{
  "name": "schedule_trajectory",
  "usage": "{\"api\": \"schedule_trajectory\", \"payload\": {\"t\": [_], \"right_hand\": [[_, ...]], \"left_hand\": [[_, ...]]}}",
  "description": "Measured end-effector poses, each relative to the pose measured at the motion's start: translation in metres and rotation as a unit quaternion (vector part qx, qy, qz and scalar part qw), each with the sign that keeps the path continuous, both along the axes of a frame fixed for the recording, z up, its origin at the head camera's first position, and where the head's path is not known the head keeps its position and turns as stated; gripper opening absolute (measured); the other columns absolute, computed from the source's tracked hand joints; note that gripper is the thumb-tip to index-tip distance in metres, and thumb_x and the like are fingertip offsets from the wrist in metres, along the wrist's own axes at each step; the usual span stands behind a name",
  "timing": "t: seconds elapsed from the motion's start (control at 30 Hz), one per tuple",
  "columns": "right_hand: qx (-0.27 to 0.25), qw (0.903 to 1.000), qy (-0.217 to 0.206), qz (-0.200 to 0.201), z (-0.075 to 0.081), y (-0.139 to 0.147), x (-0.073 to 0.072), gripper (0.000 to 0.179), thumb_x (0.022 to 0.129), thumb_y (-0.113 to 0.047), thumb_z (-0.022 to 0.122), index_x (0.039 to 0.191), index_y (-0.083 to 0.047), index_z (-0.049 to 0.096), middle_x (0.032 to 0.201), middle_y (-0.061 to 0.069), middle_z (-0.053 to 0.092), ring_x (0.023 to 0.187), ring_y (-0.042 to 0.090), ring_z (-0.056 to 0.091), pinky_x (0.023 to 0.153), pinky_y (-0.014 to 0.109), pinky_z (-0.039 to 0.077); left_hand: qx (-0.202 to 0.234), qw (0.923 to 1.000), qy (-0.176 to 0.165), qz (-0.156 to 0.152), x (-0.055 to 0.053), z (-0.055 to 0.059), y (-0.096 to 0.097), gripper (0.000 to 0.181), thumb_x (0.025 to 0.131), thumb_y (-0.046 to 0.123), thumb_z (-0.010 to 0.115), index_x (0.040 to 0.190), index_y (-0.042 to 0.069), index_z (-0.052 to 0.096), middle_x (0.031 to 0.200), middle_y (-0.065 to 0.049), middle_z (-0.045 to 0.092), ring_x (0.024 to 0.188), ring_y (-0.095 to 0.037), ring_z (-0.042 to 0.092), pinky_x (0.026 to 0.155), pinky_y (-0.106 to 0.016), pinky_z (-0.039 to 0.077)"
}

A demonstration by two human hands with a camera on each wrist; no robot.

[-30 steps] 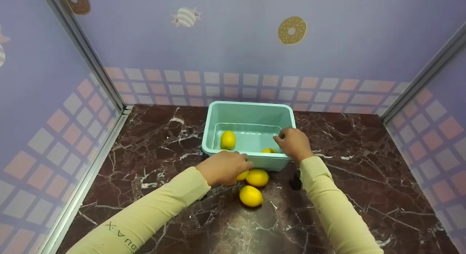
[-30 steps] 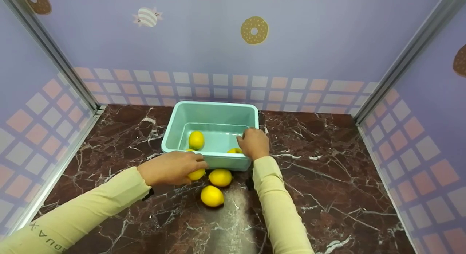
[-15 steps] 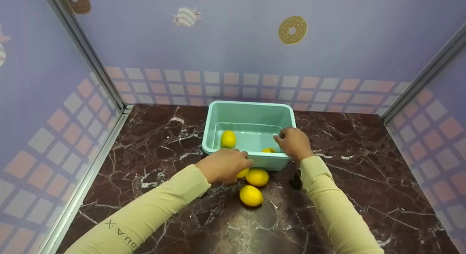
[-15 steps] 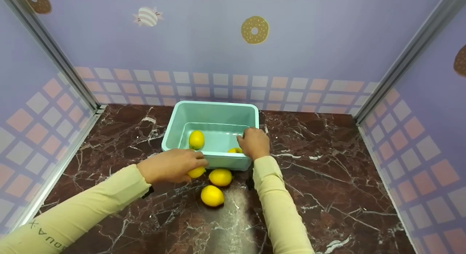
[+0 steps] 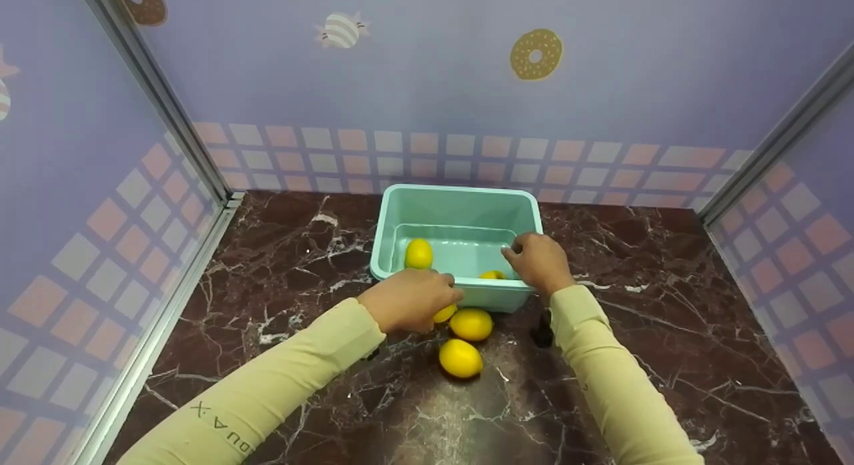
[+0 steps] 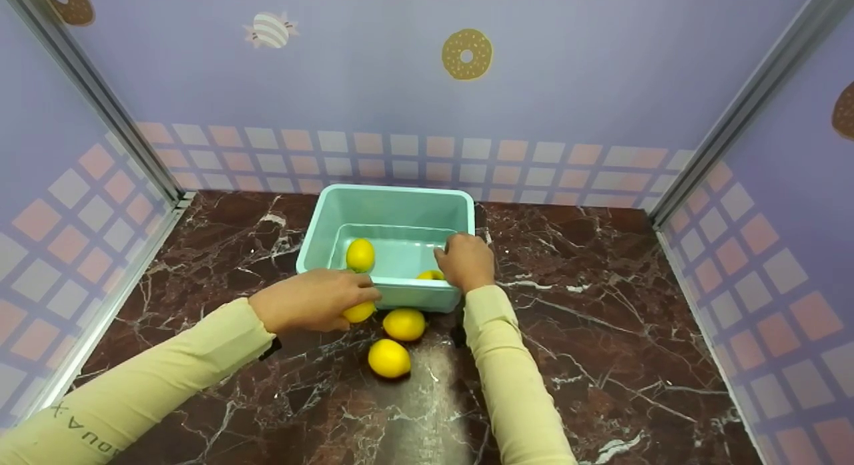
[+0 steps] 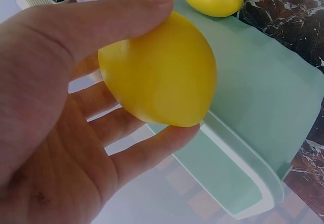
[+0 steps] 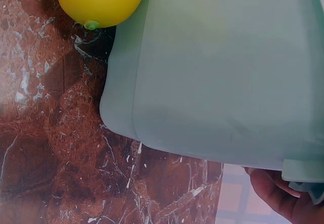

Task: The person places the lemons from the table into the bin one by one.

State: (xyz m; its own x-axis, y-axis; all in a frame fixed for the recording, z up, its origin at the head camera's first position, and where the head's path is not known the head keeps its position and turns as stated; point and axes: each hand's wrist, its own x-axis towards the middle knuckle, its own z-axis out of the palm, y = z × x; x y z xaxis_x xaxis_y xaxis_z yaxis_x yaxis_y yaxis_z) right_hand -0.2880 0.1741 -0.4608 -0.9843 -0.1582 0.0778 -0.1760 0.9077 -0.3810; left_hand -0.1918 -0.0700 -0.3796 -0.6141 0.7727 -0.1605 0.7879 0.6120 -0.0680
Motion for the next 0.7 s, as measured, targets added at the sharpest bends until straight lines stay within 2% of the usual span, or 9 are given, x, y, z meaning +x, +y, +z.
{"api": "schedule_trajectory", "payload": {"t": [0.4, 0.7], "right_hand": [[-0.005, 0.9999, -0.008, -0.006, -0.0001, -0.0011, 0.0007, 0.032, 0.093, -0.036, 0.061, 0.091, -0.005, 0.072, 0.089, 0.013, 0.071, 0.077, 0.027, 0.064, 0.073, 0.046, 0.050], [-0.006, 1.0000, -0.006, -0.005, -0.0001, -0.0006, -0.0002, 0.031, 0.092, -0.035, 0.061, 0.085, -0.007, 0.070, 0.083, 0.011, 0.069, 0.072, 0.024, 0.059, 0.069, 0.043, 0.047]], "left_hand": [[0.002, 0.9998, -0.001, 0.018, -0.0003, 0.0067, 0.0013, 0.041, 0.078, 0.009, 0.075, 0.117, 0.016, 0.063, 0.103, -0.005, 0.064, 0.087, -0.022, 0.063, 0.073, -0.035, 0.057], [0.008, 0.9996, -0.012, 0.025, -0.0039, 0.0087, 0.0022, 0.046, 0.078, 0.009, 0.075, 0.121, 0.015, 0.062, 0.105, -0.006, 0.064, 0.089, -0.022, 0.063, 0.075, -0.036, 0.057]]}}
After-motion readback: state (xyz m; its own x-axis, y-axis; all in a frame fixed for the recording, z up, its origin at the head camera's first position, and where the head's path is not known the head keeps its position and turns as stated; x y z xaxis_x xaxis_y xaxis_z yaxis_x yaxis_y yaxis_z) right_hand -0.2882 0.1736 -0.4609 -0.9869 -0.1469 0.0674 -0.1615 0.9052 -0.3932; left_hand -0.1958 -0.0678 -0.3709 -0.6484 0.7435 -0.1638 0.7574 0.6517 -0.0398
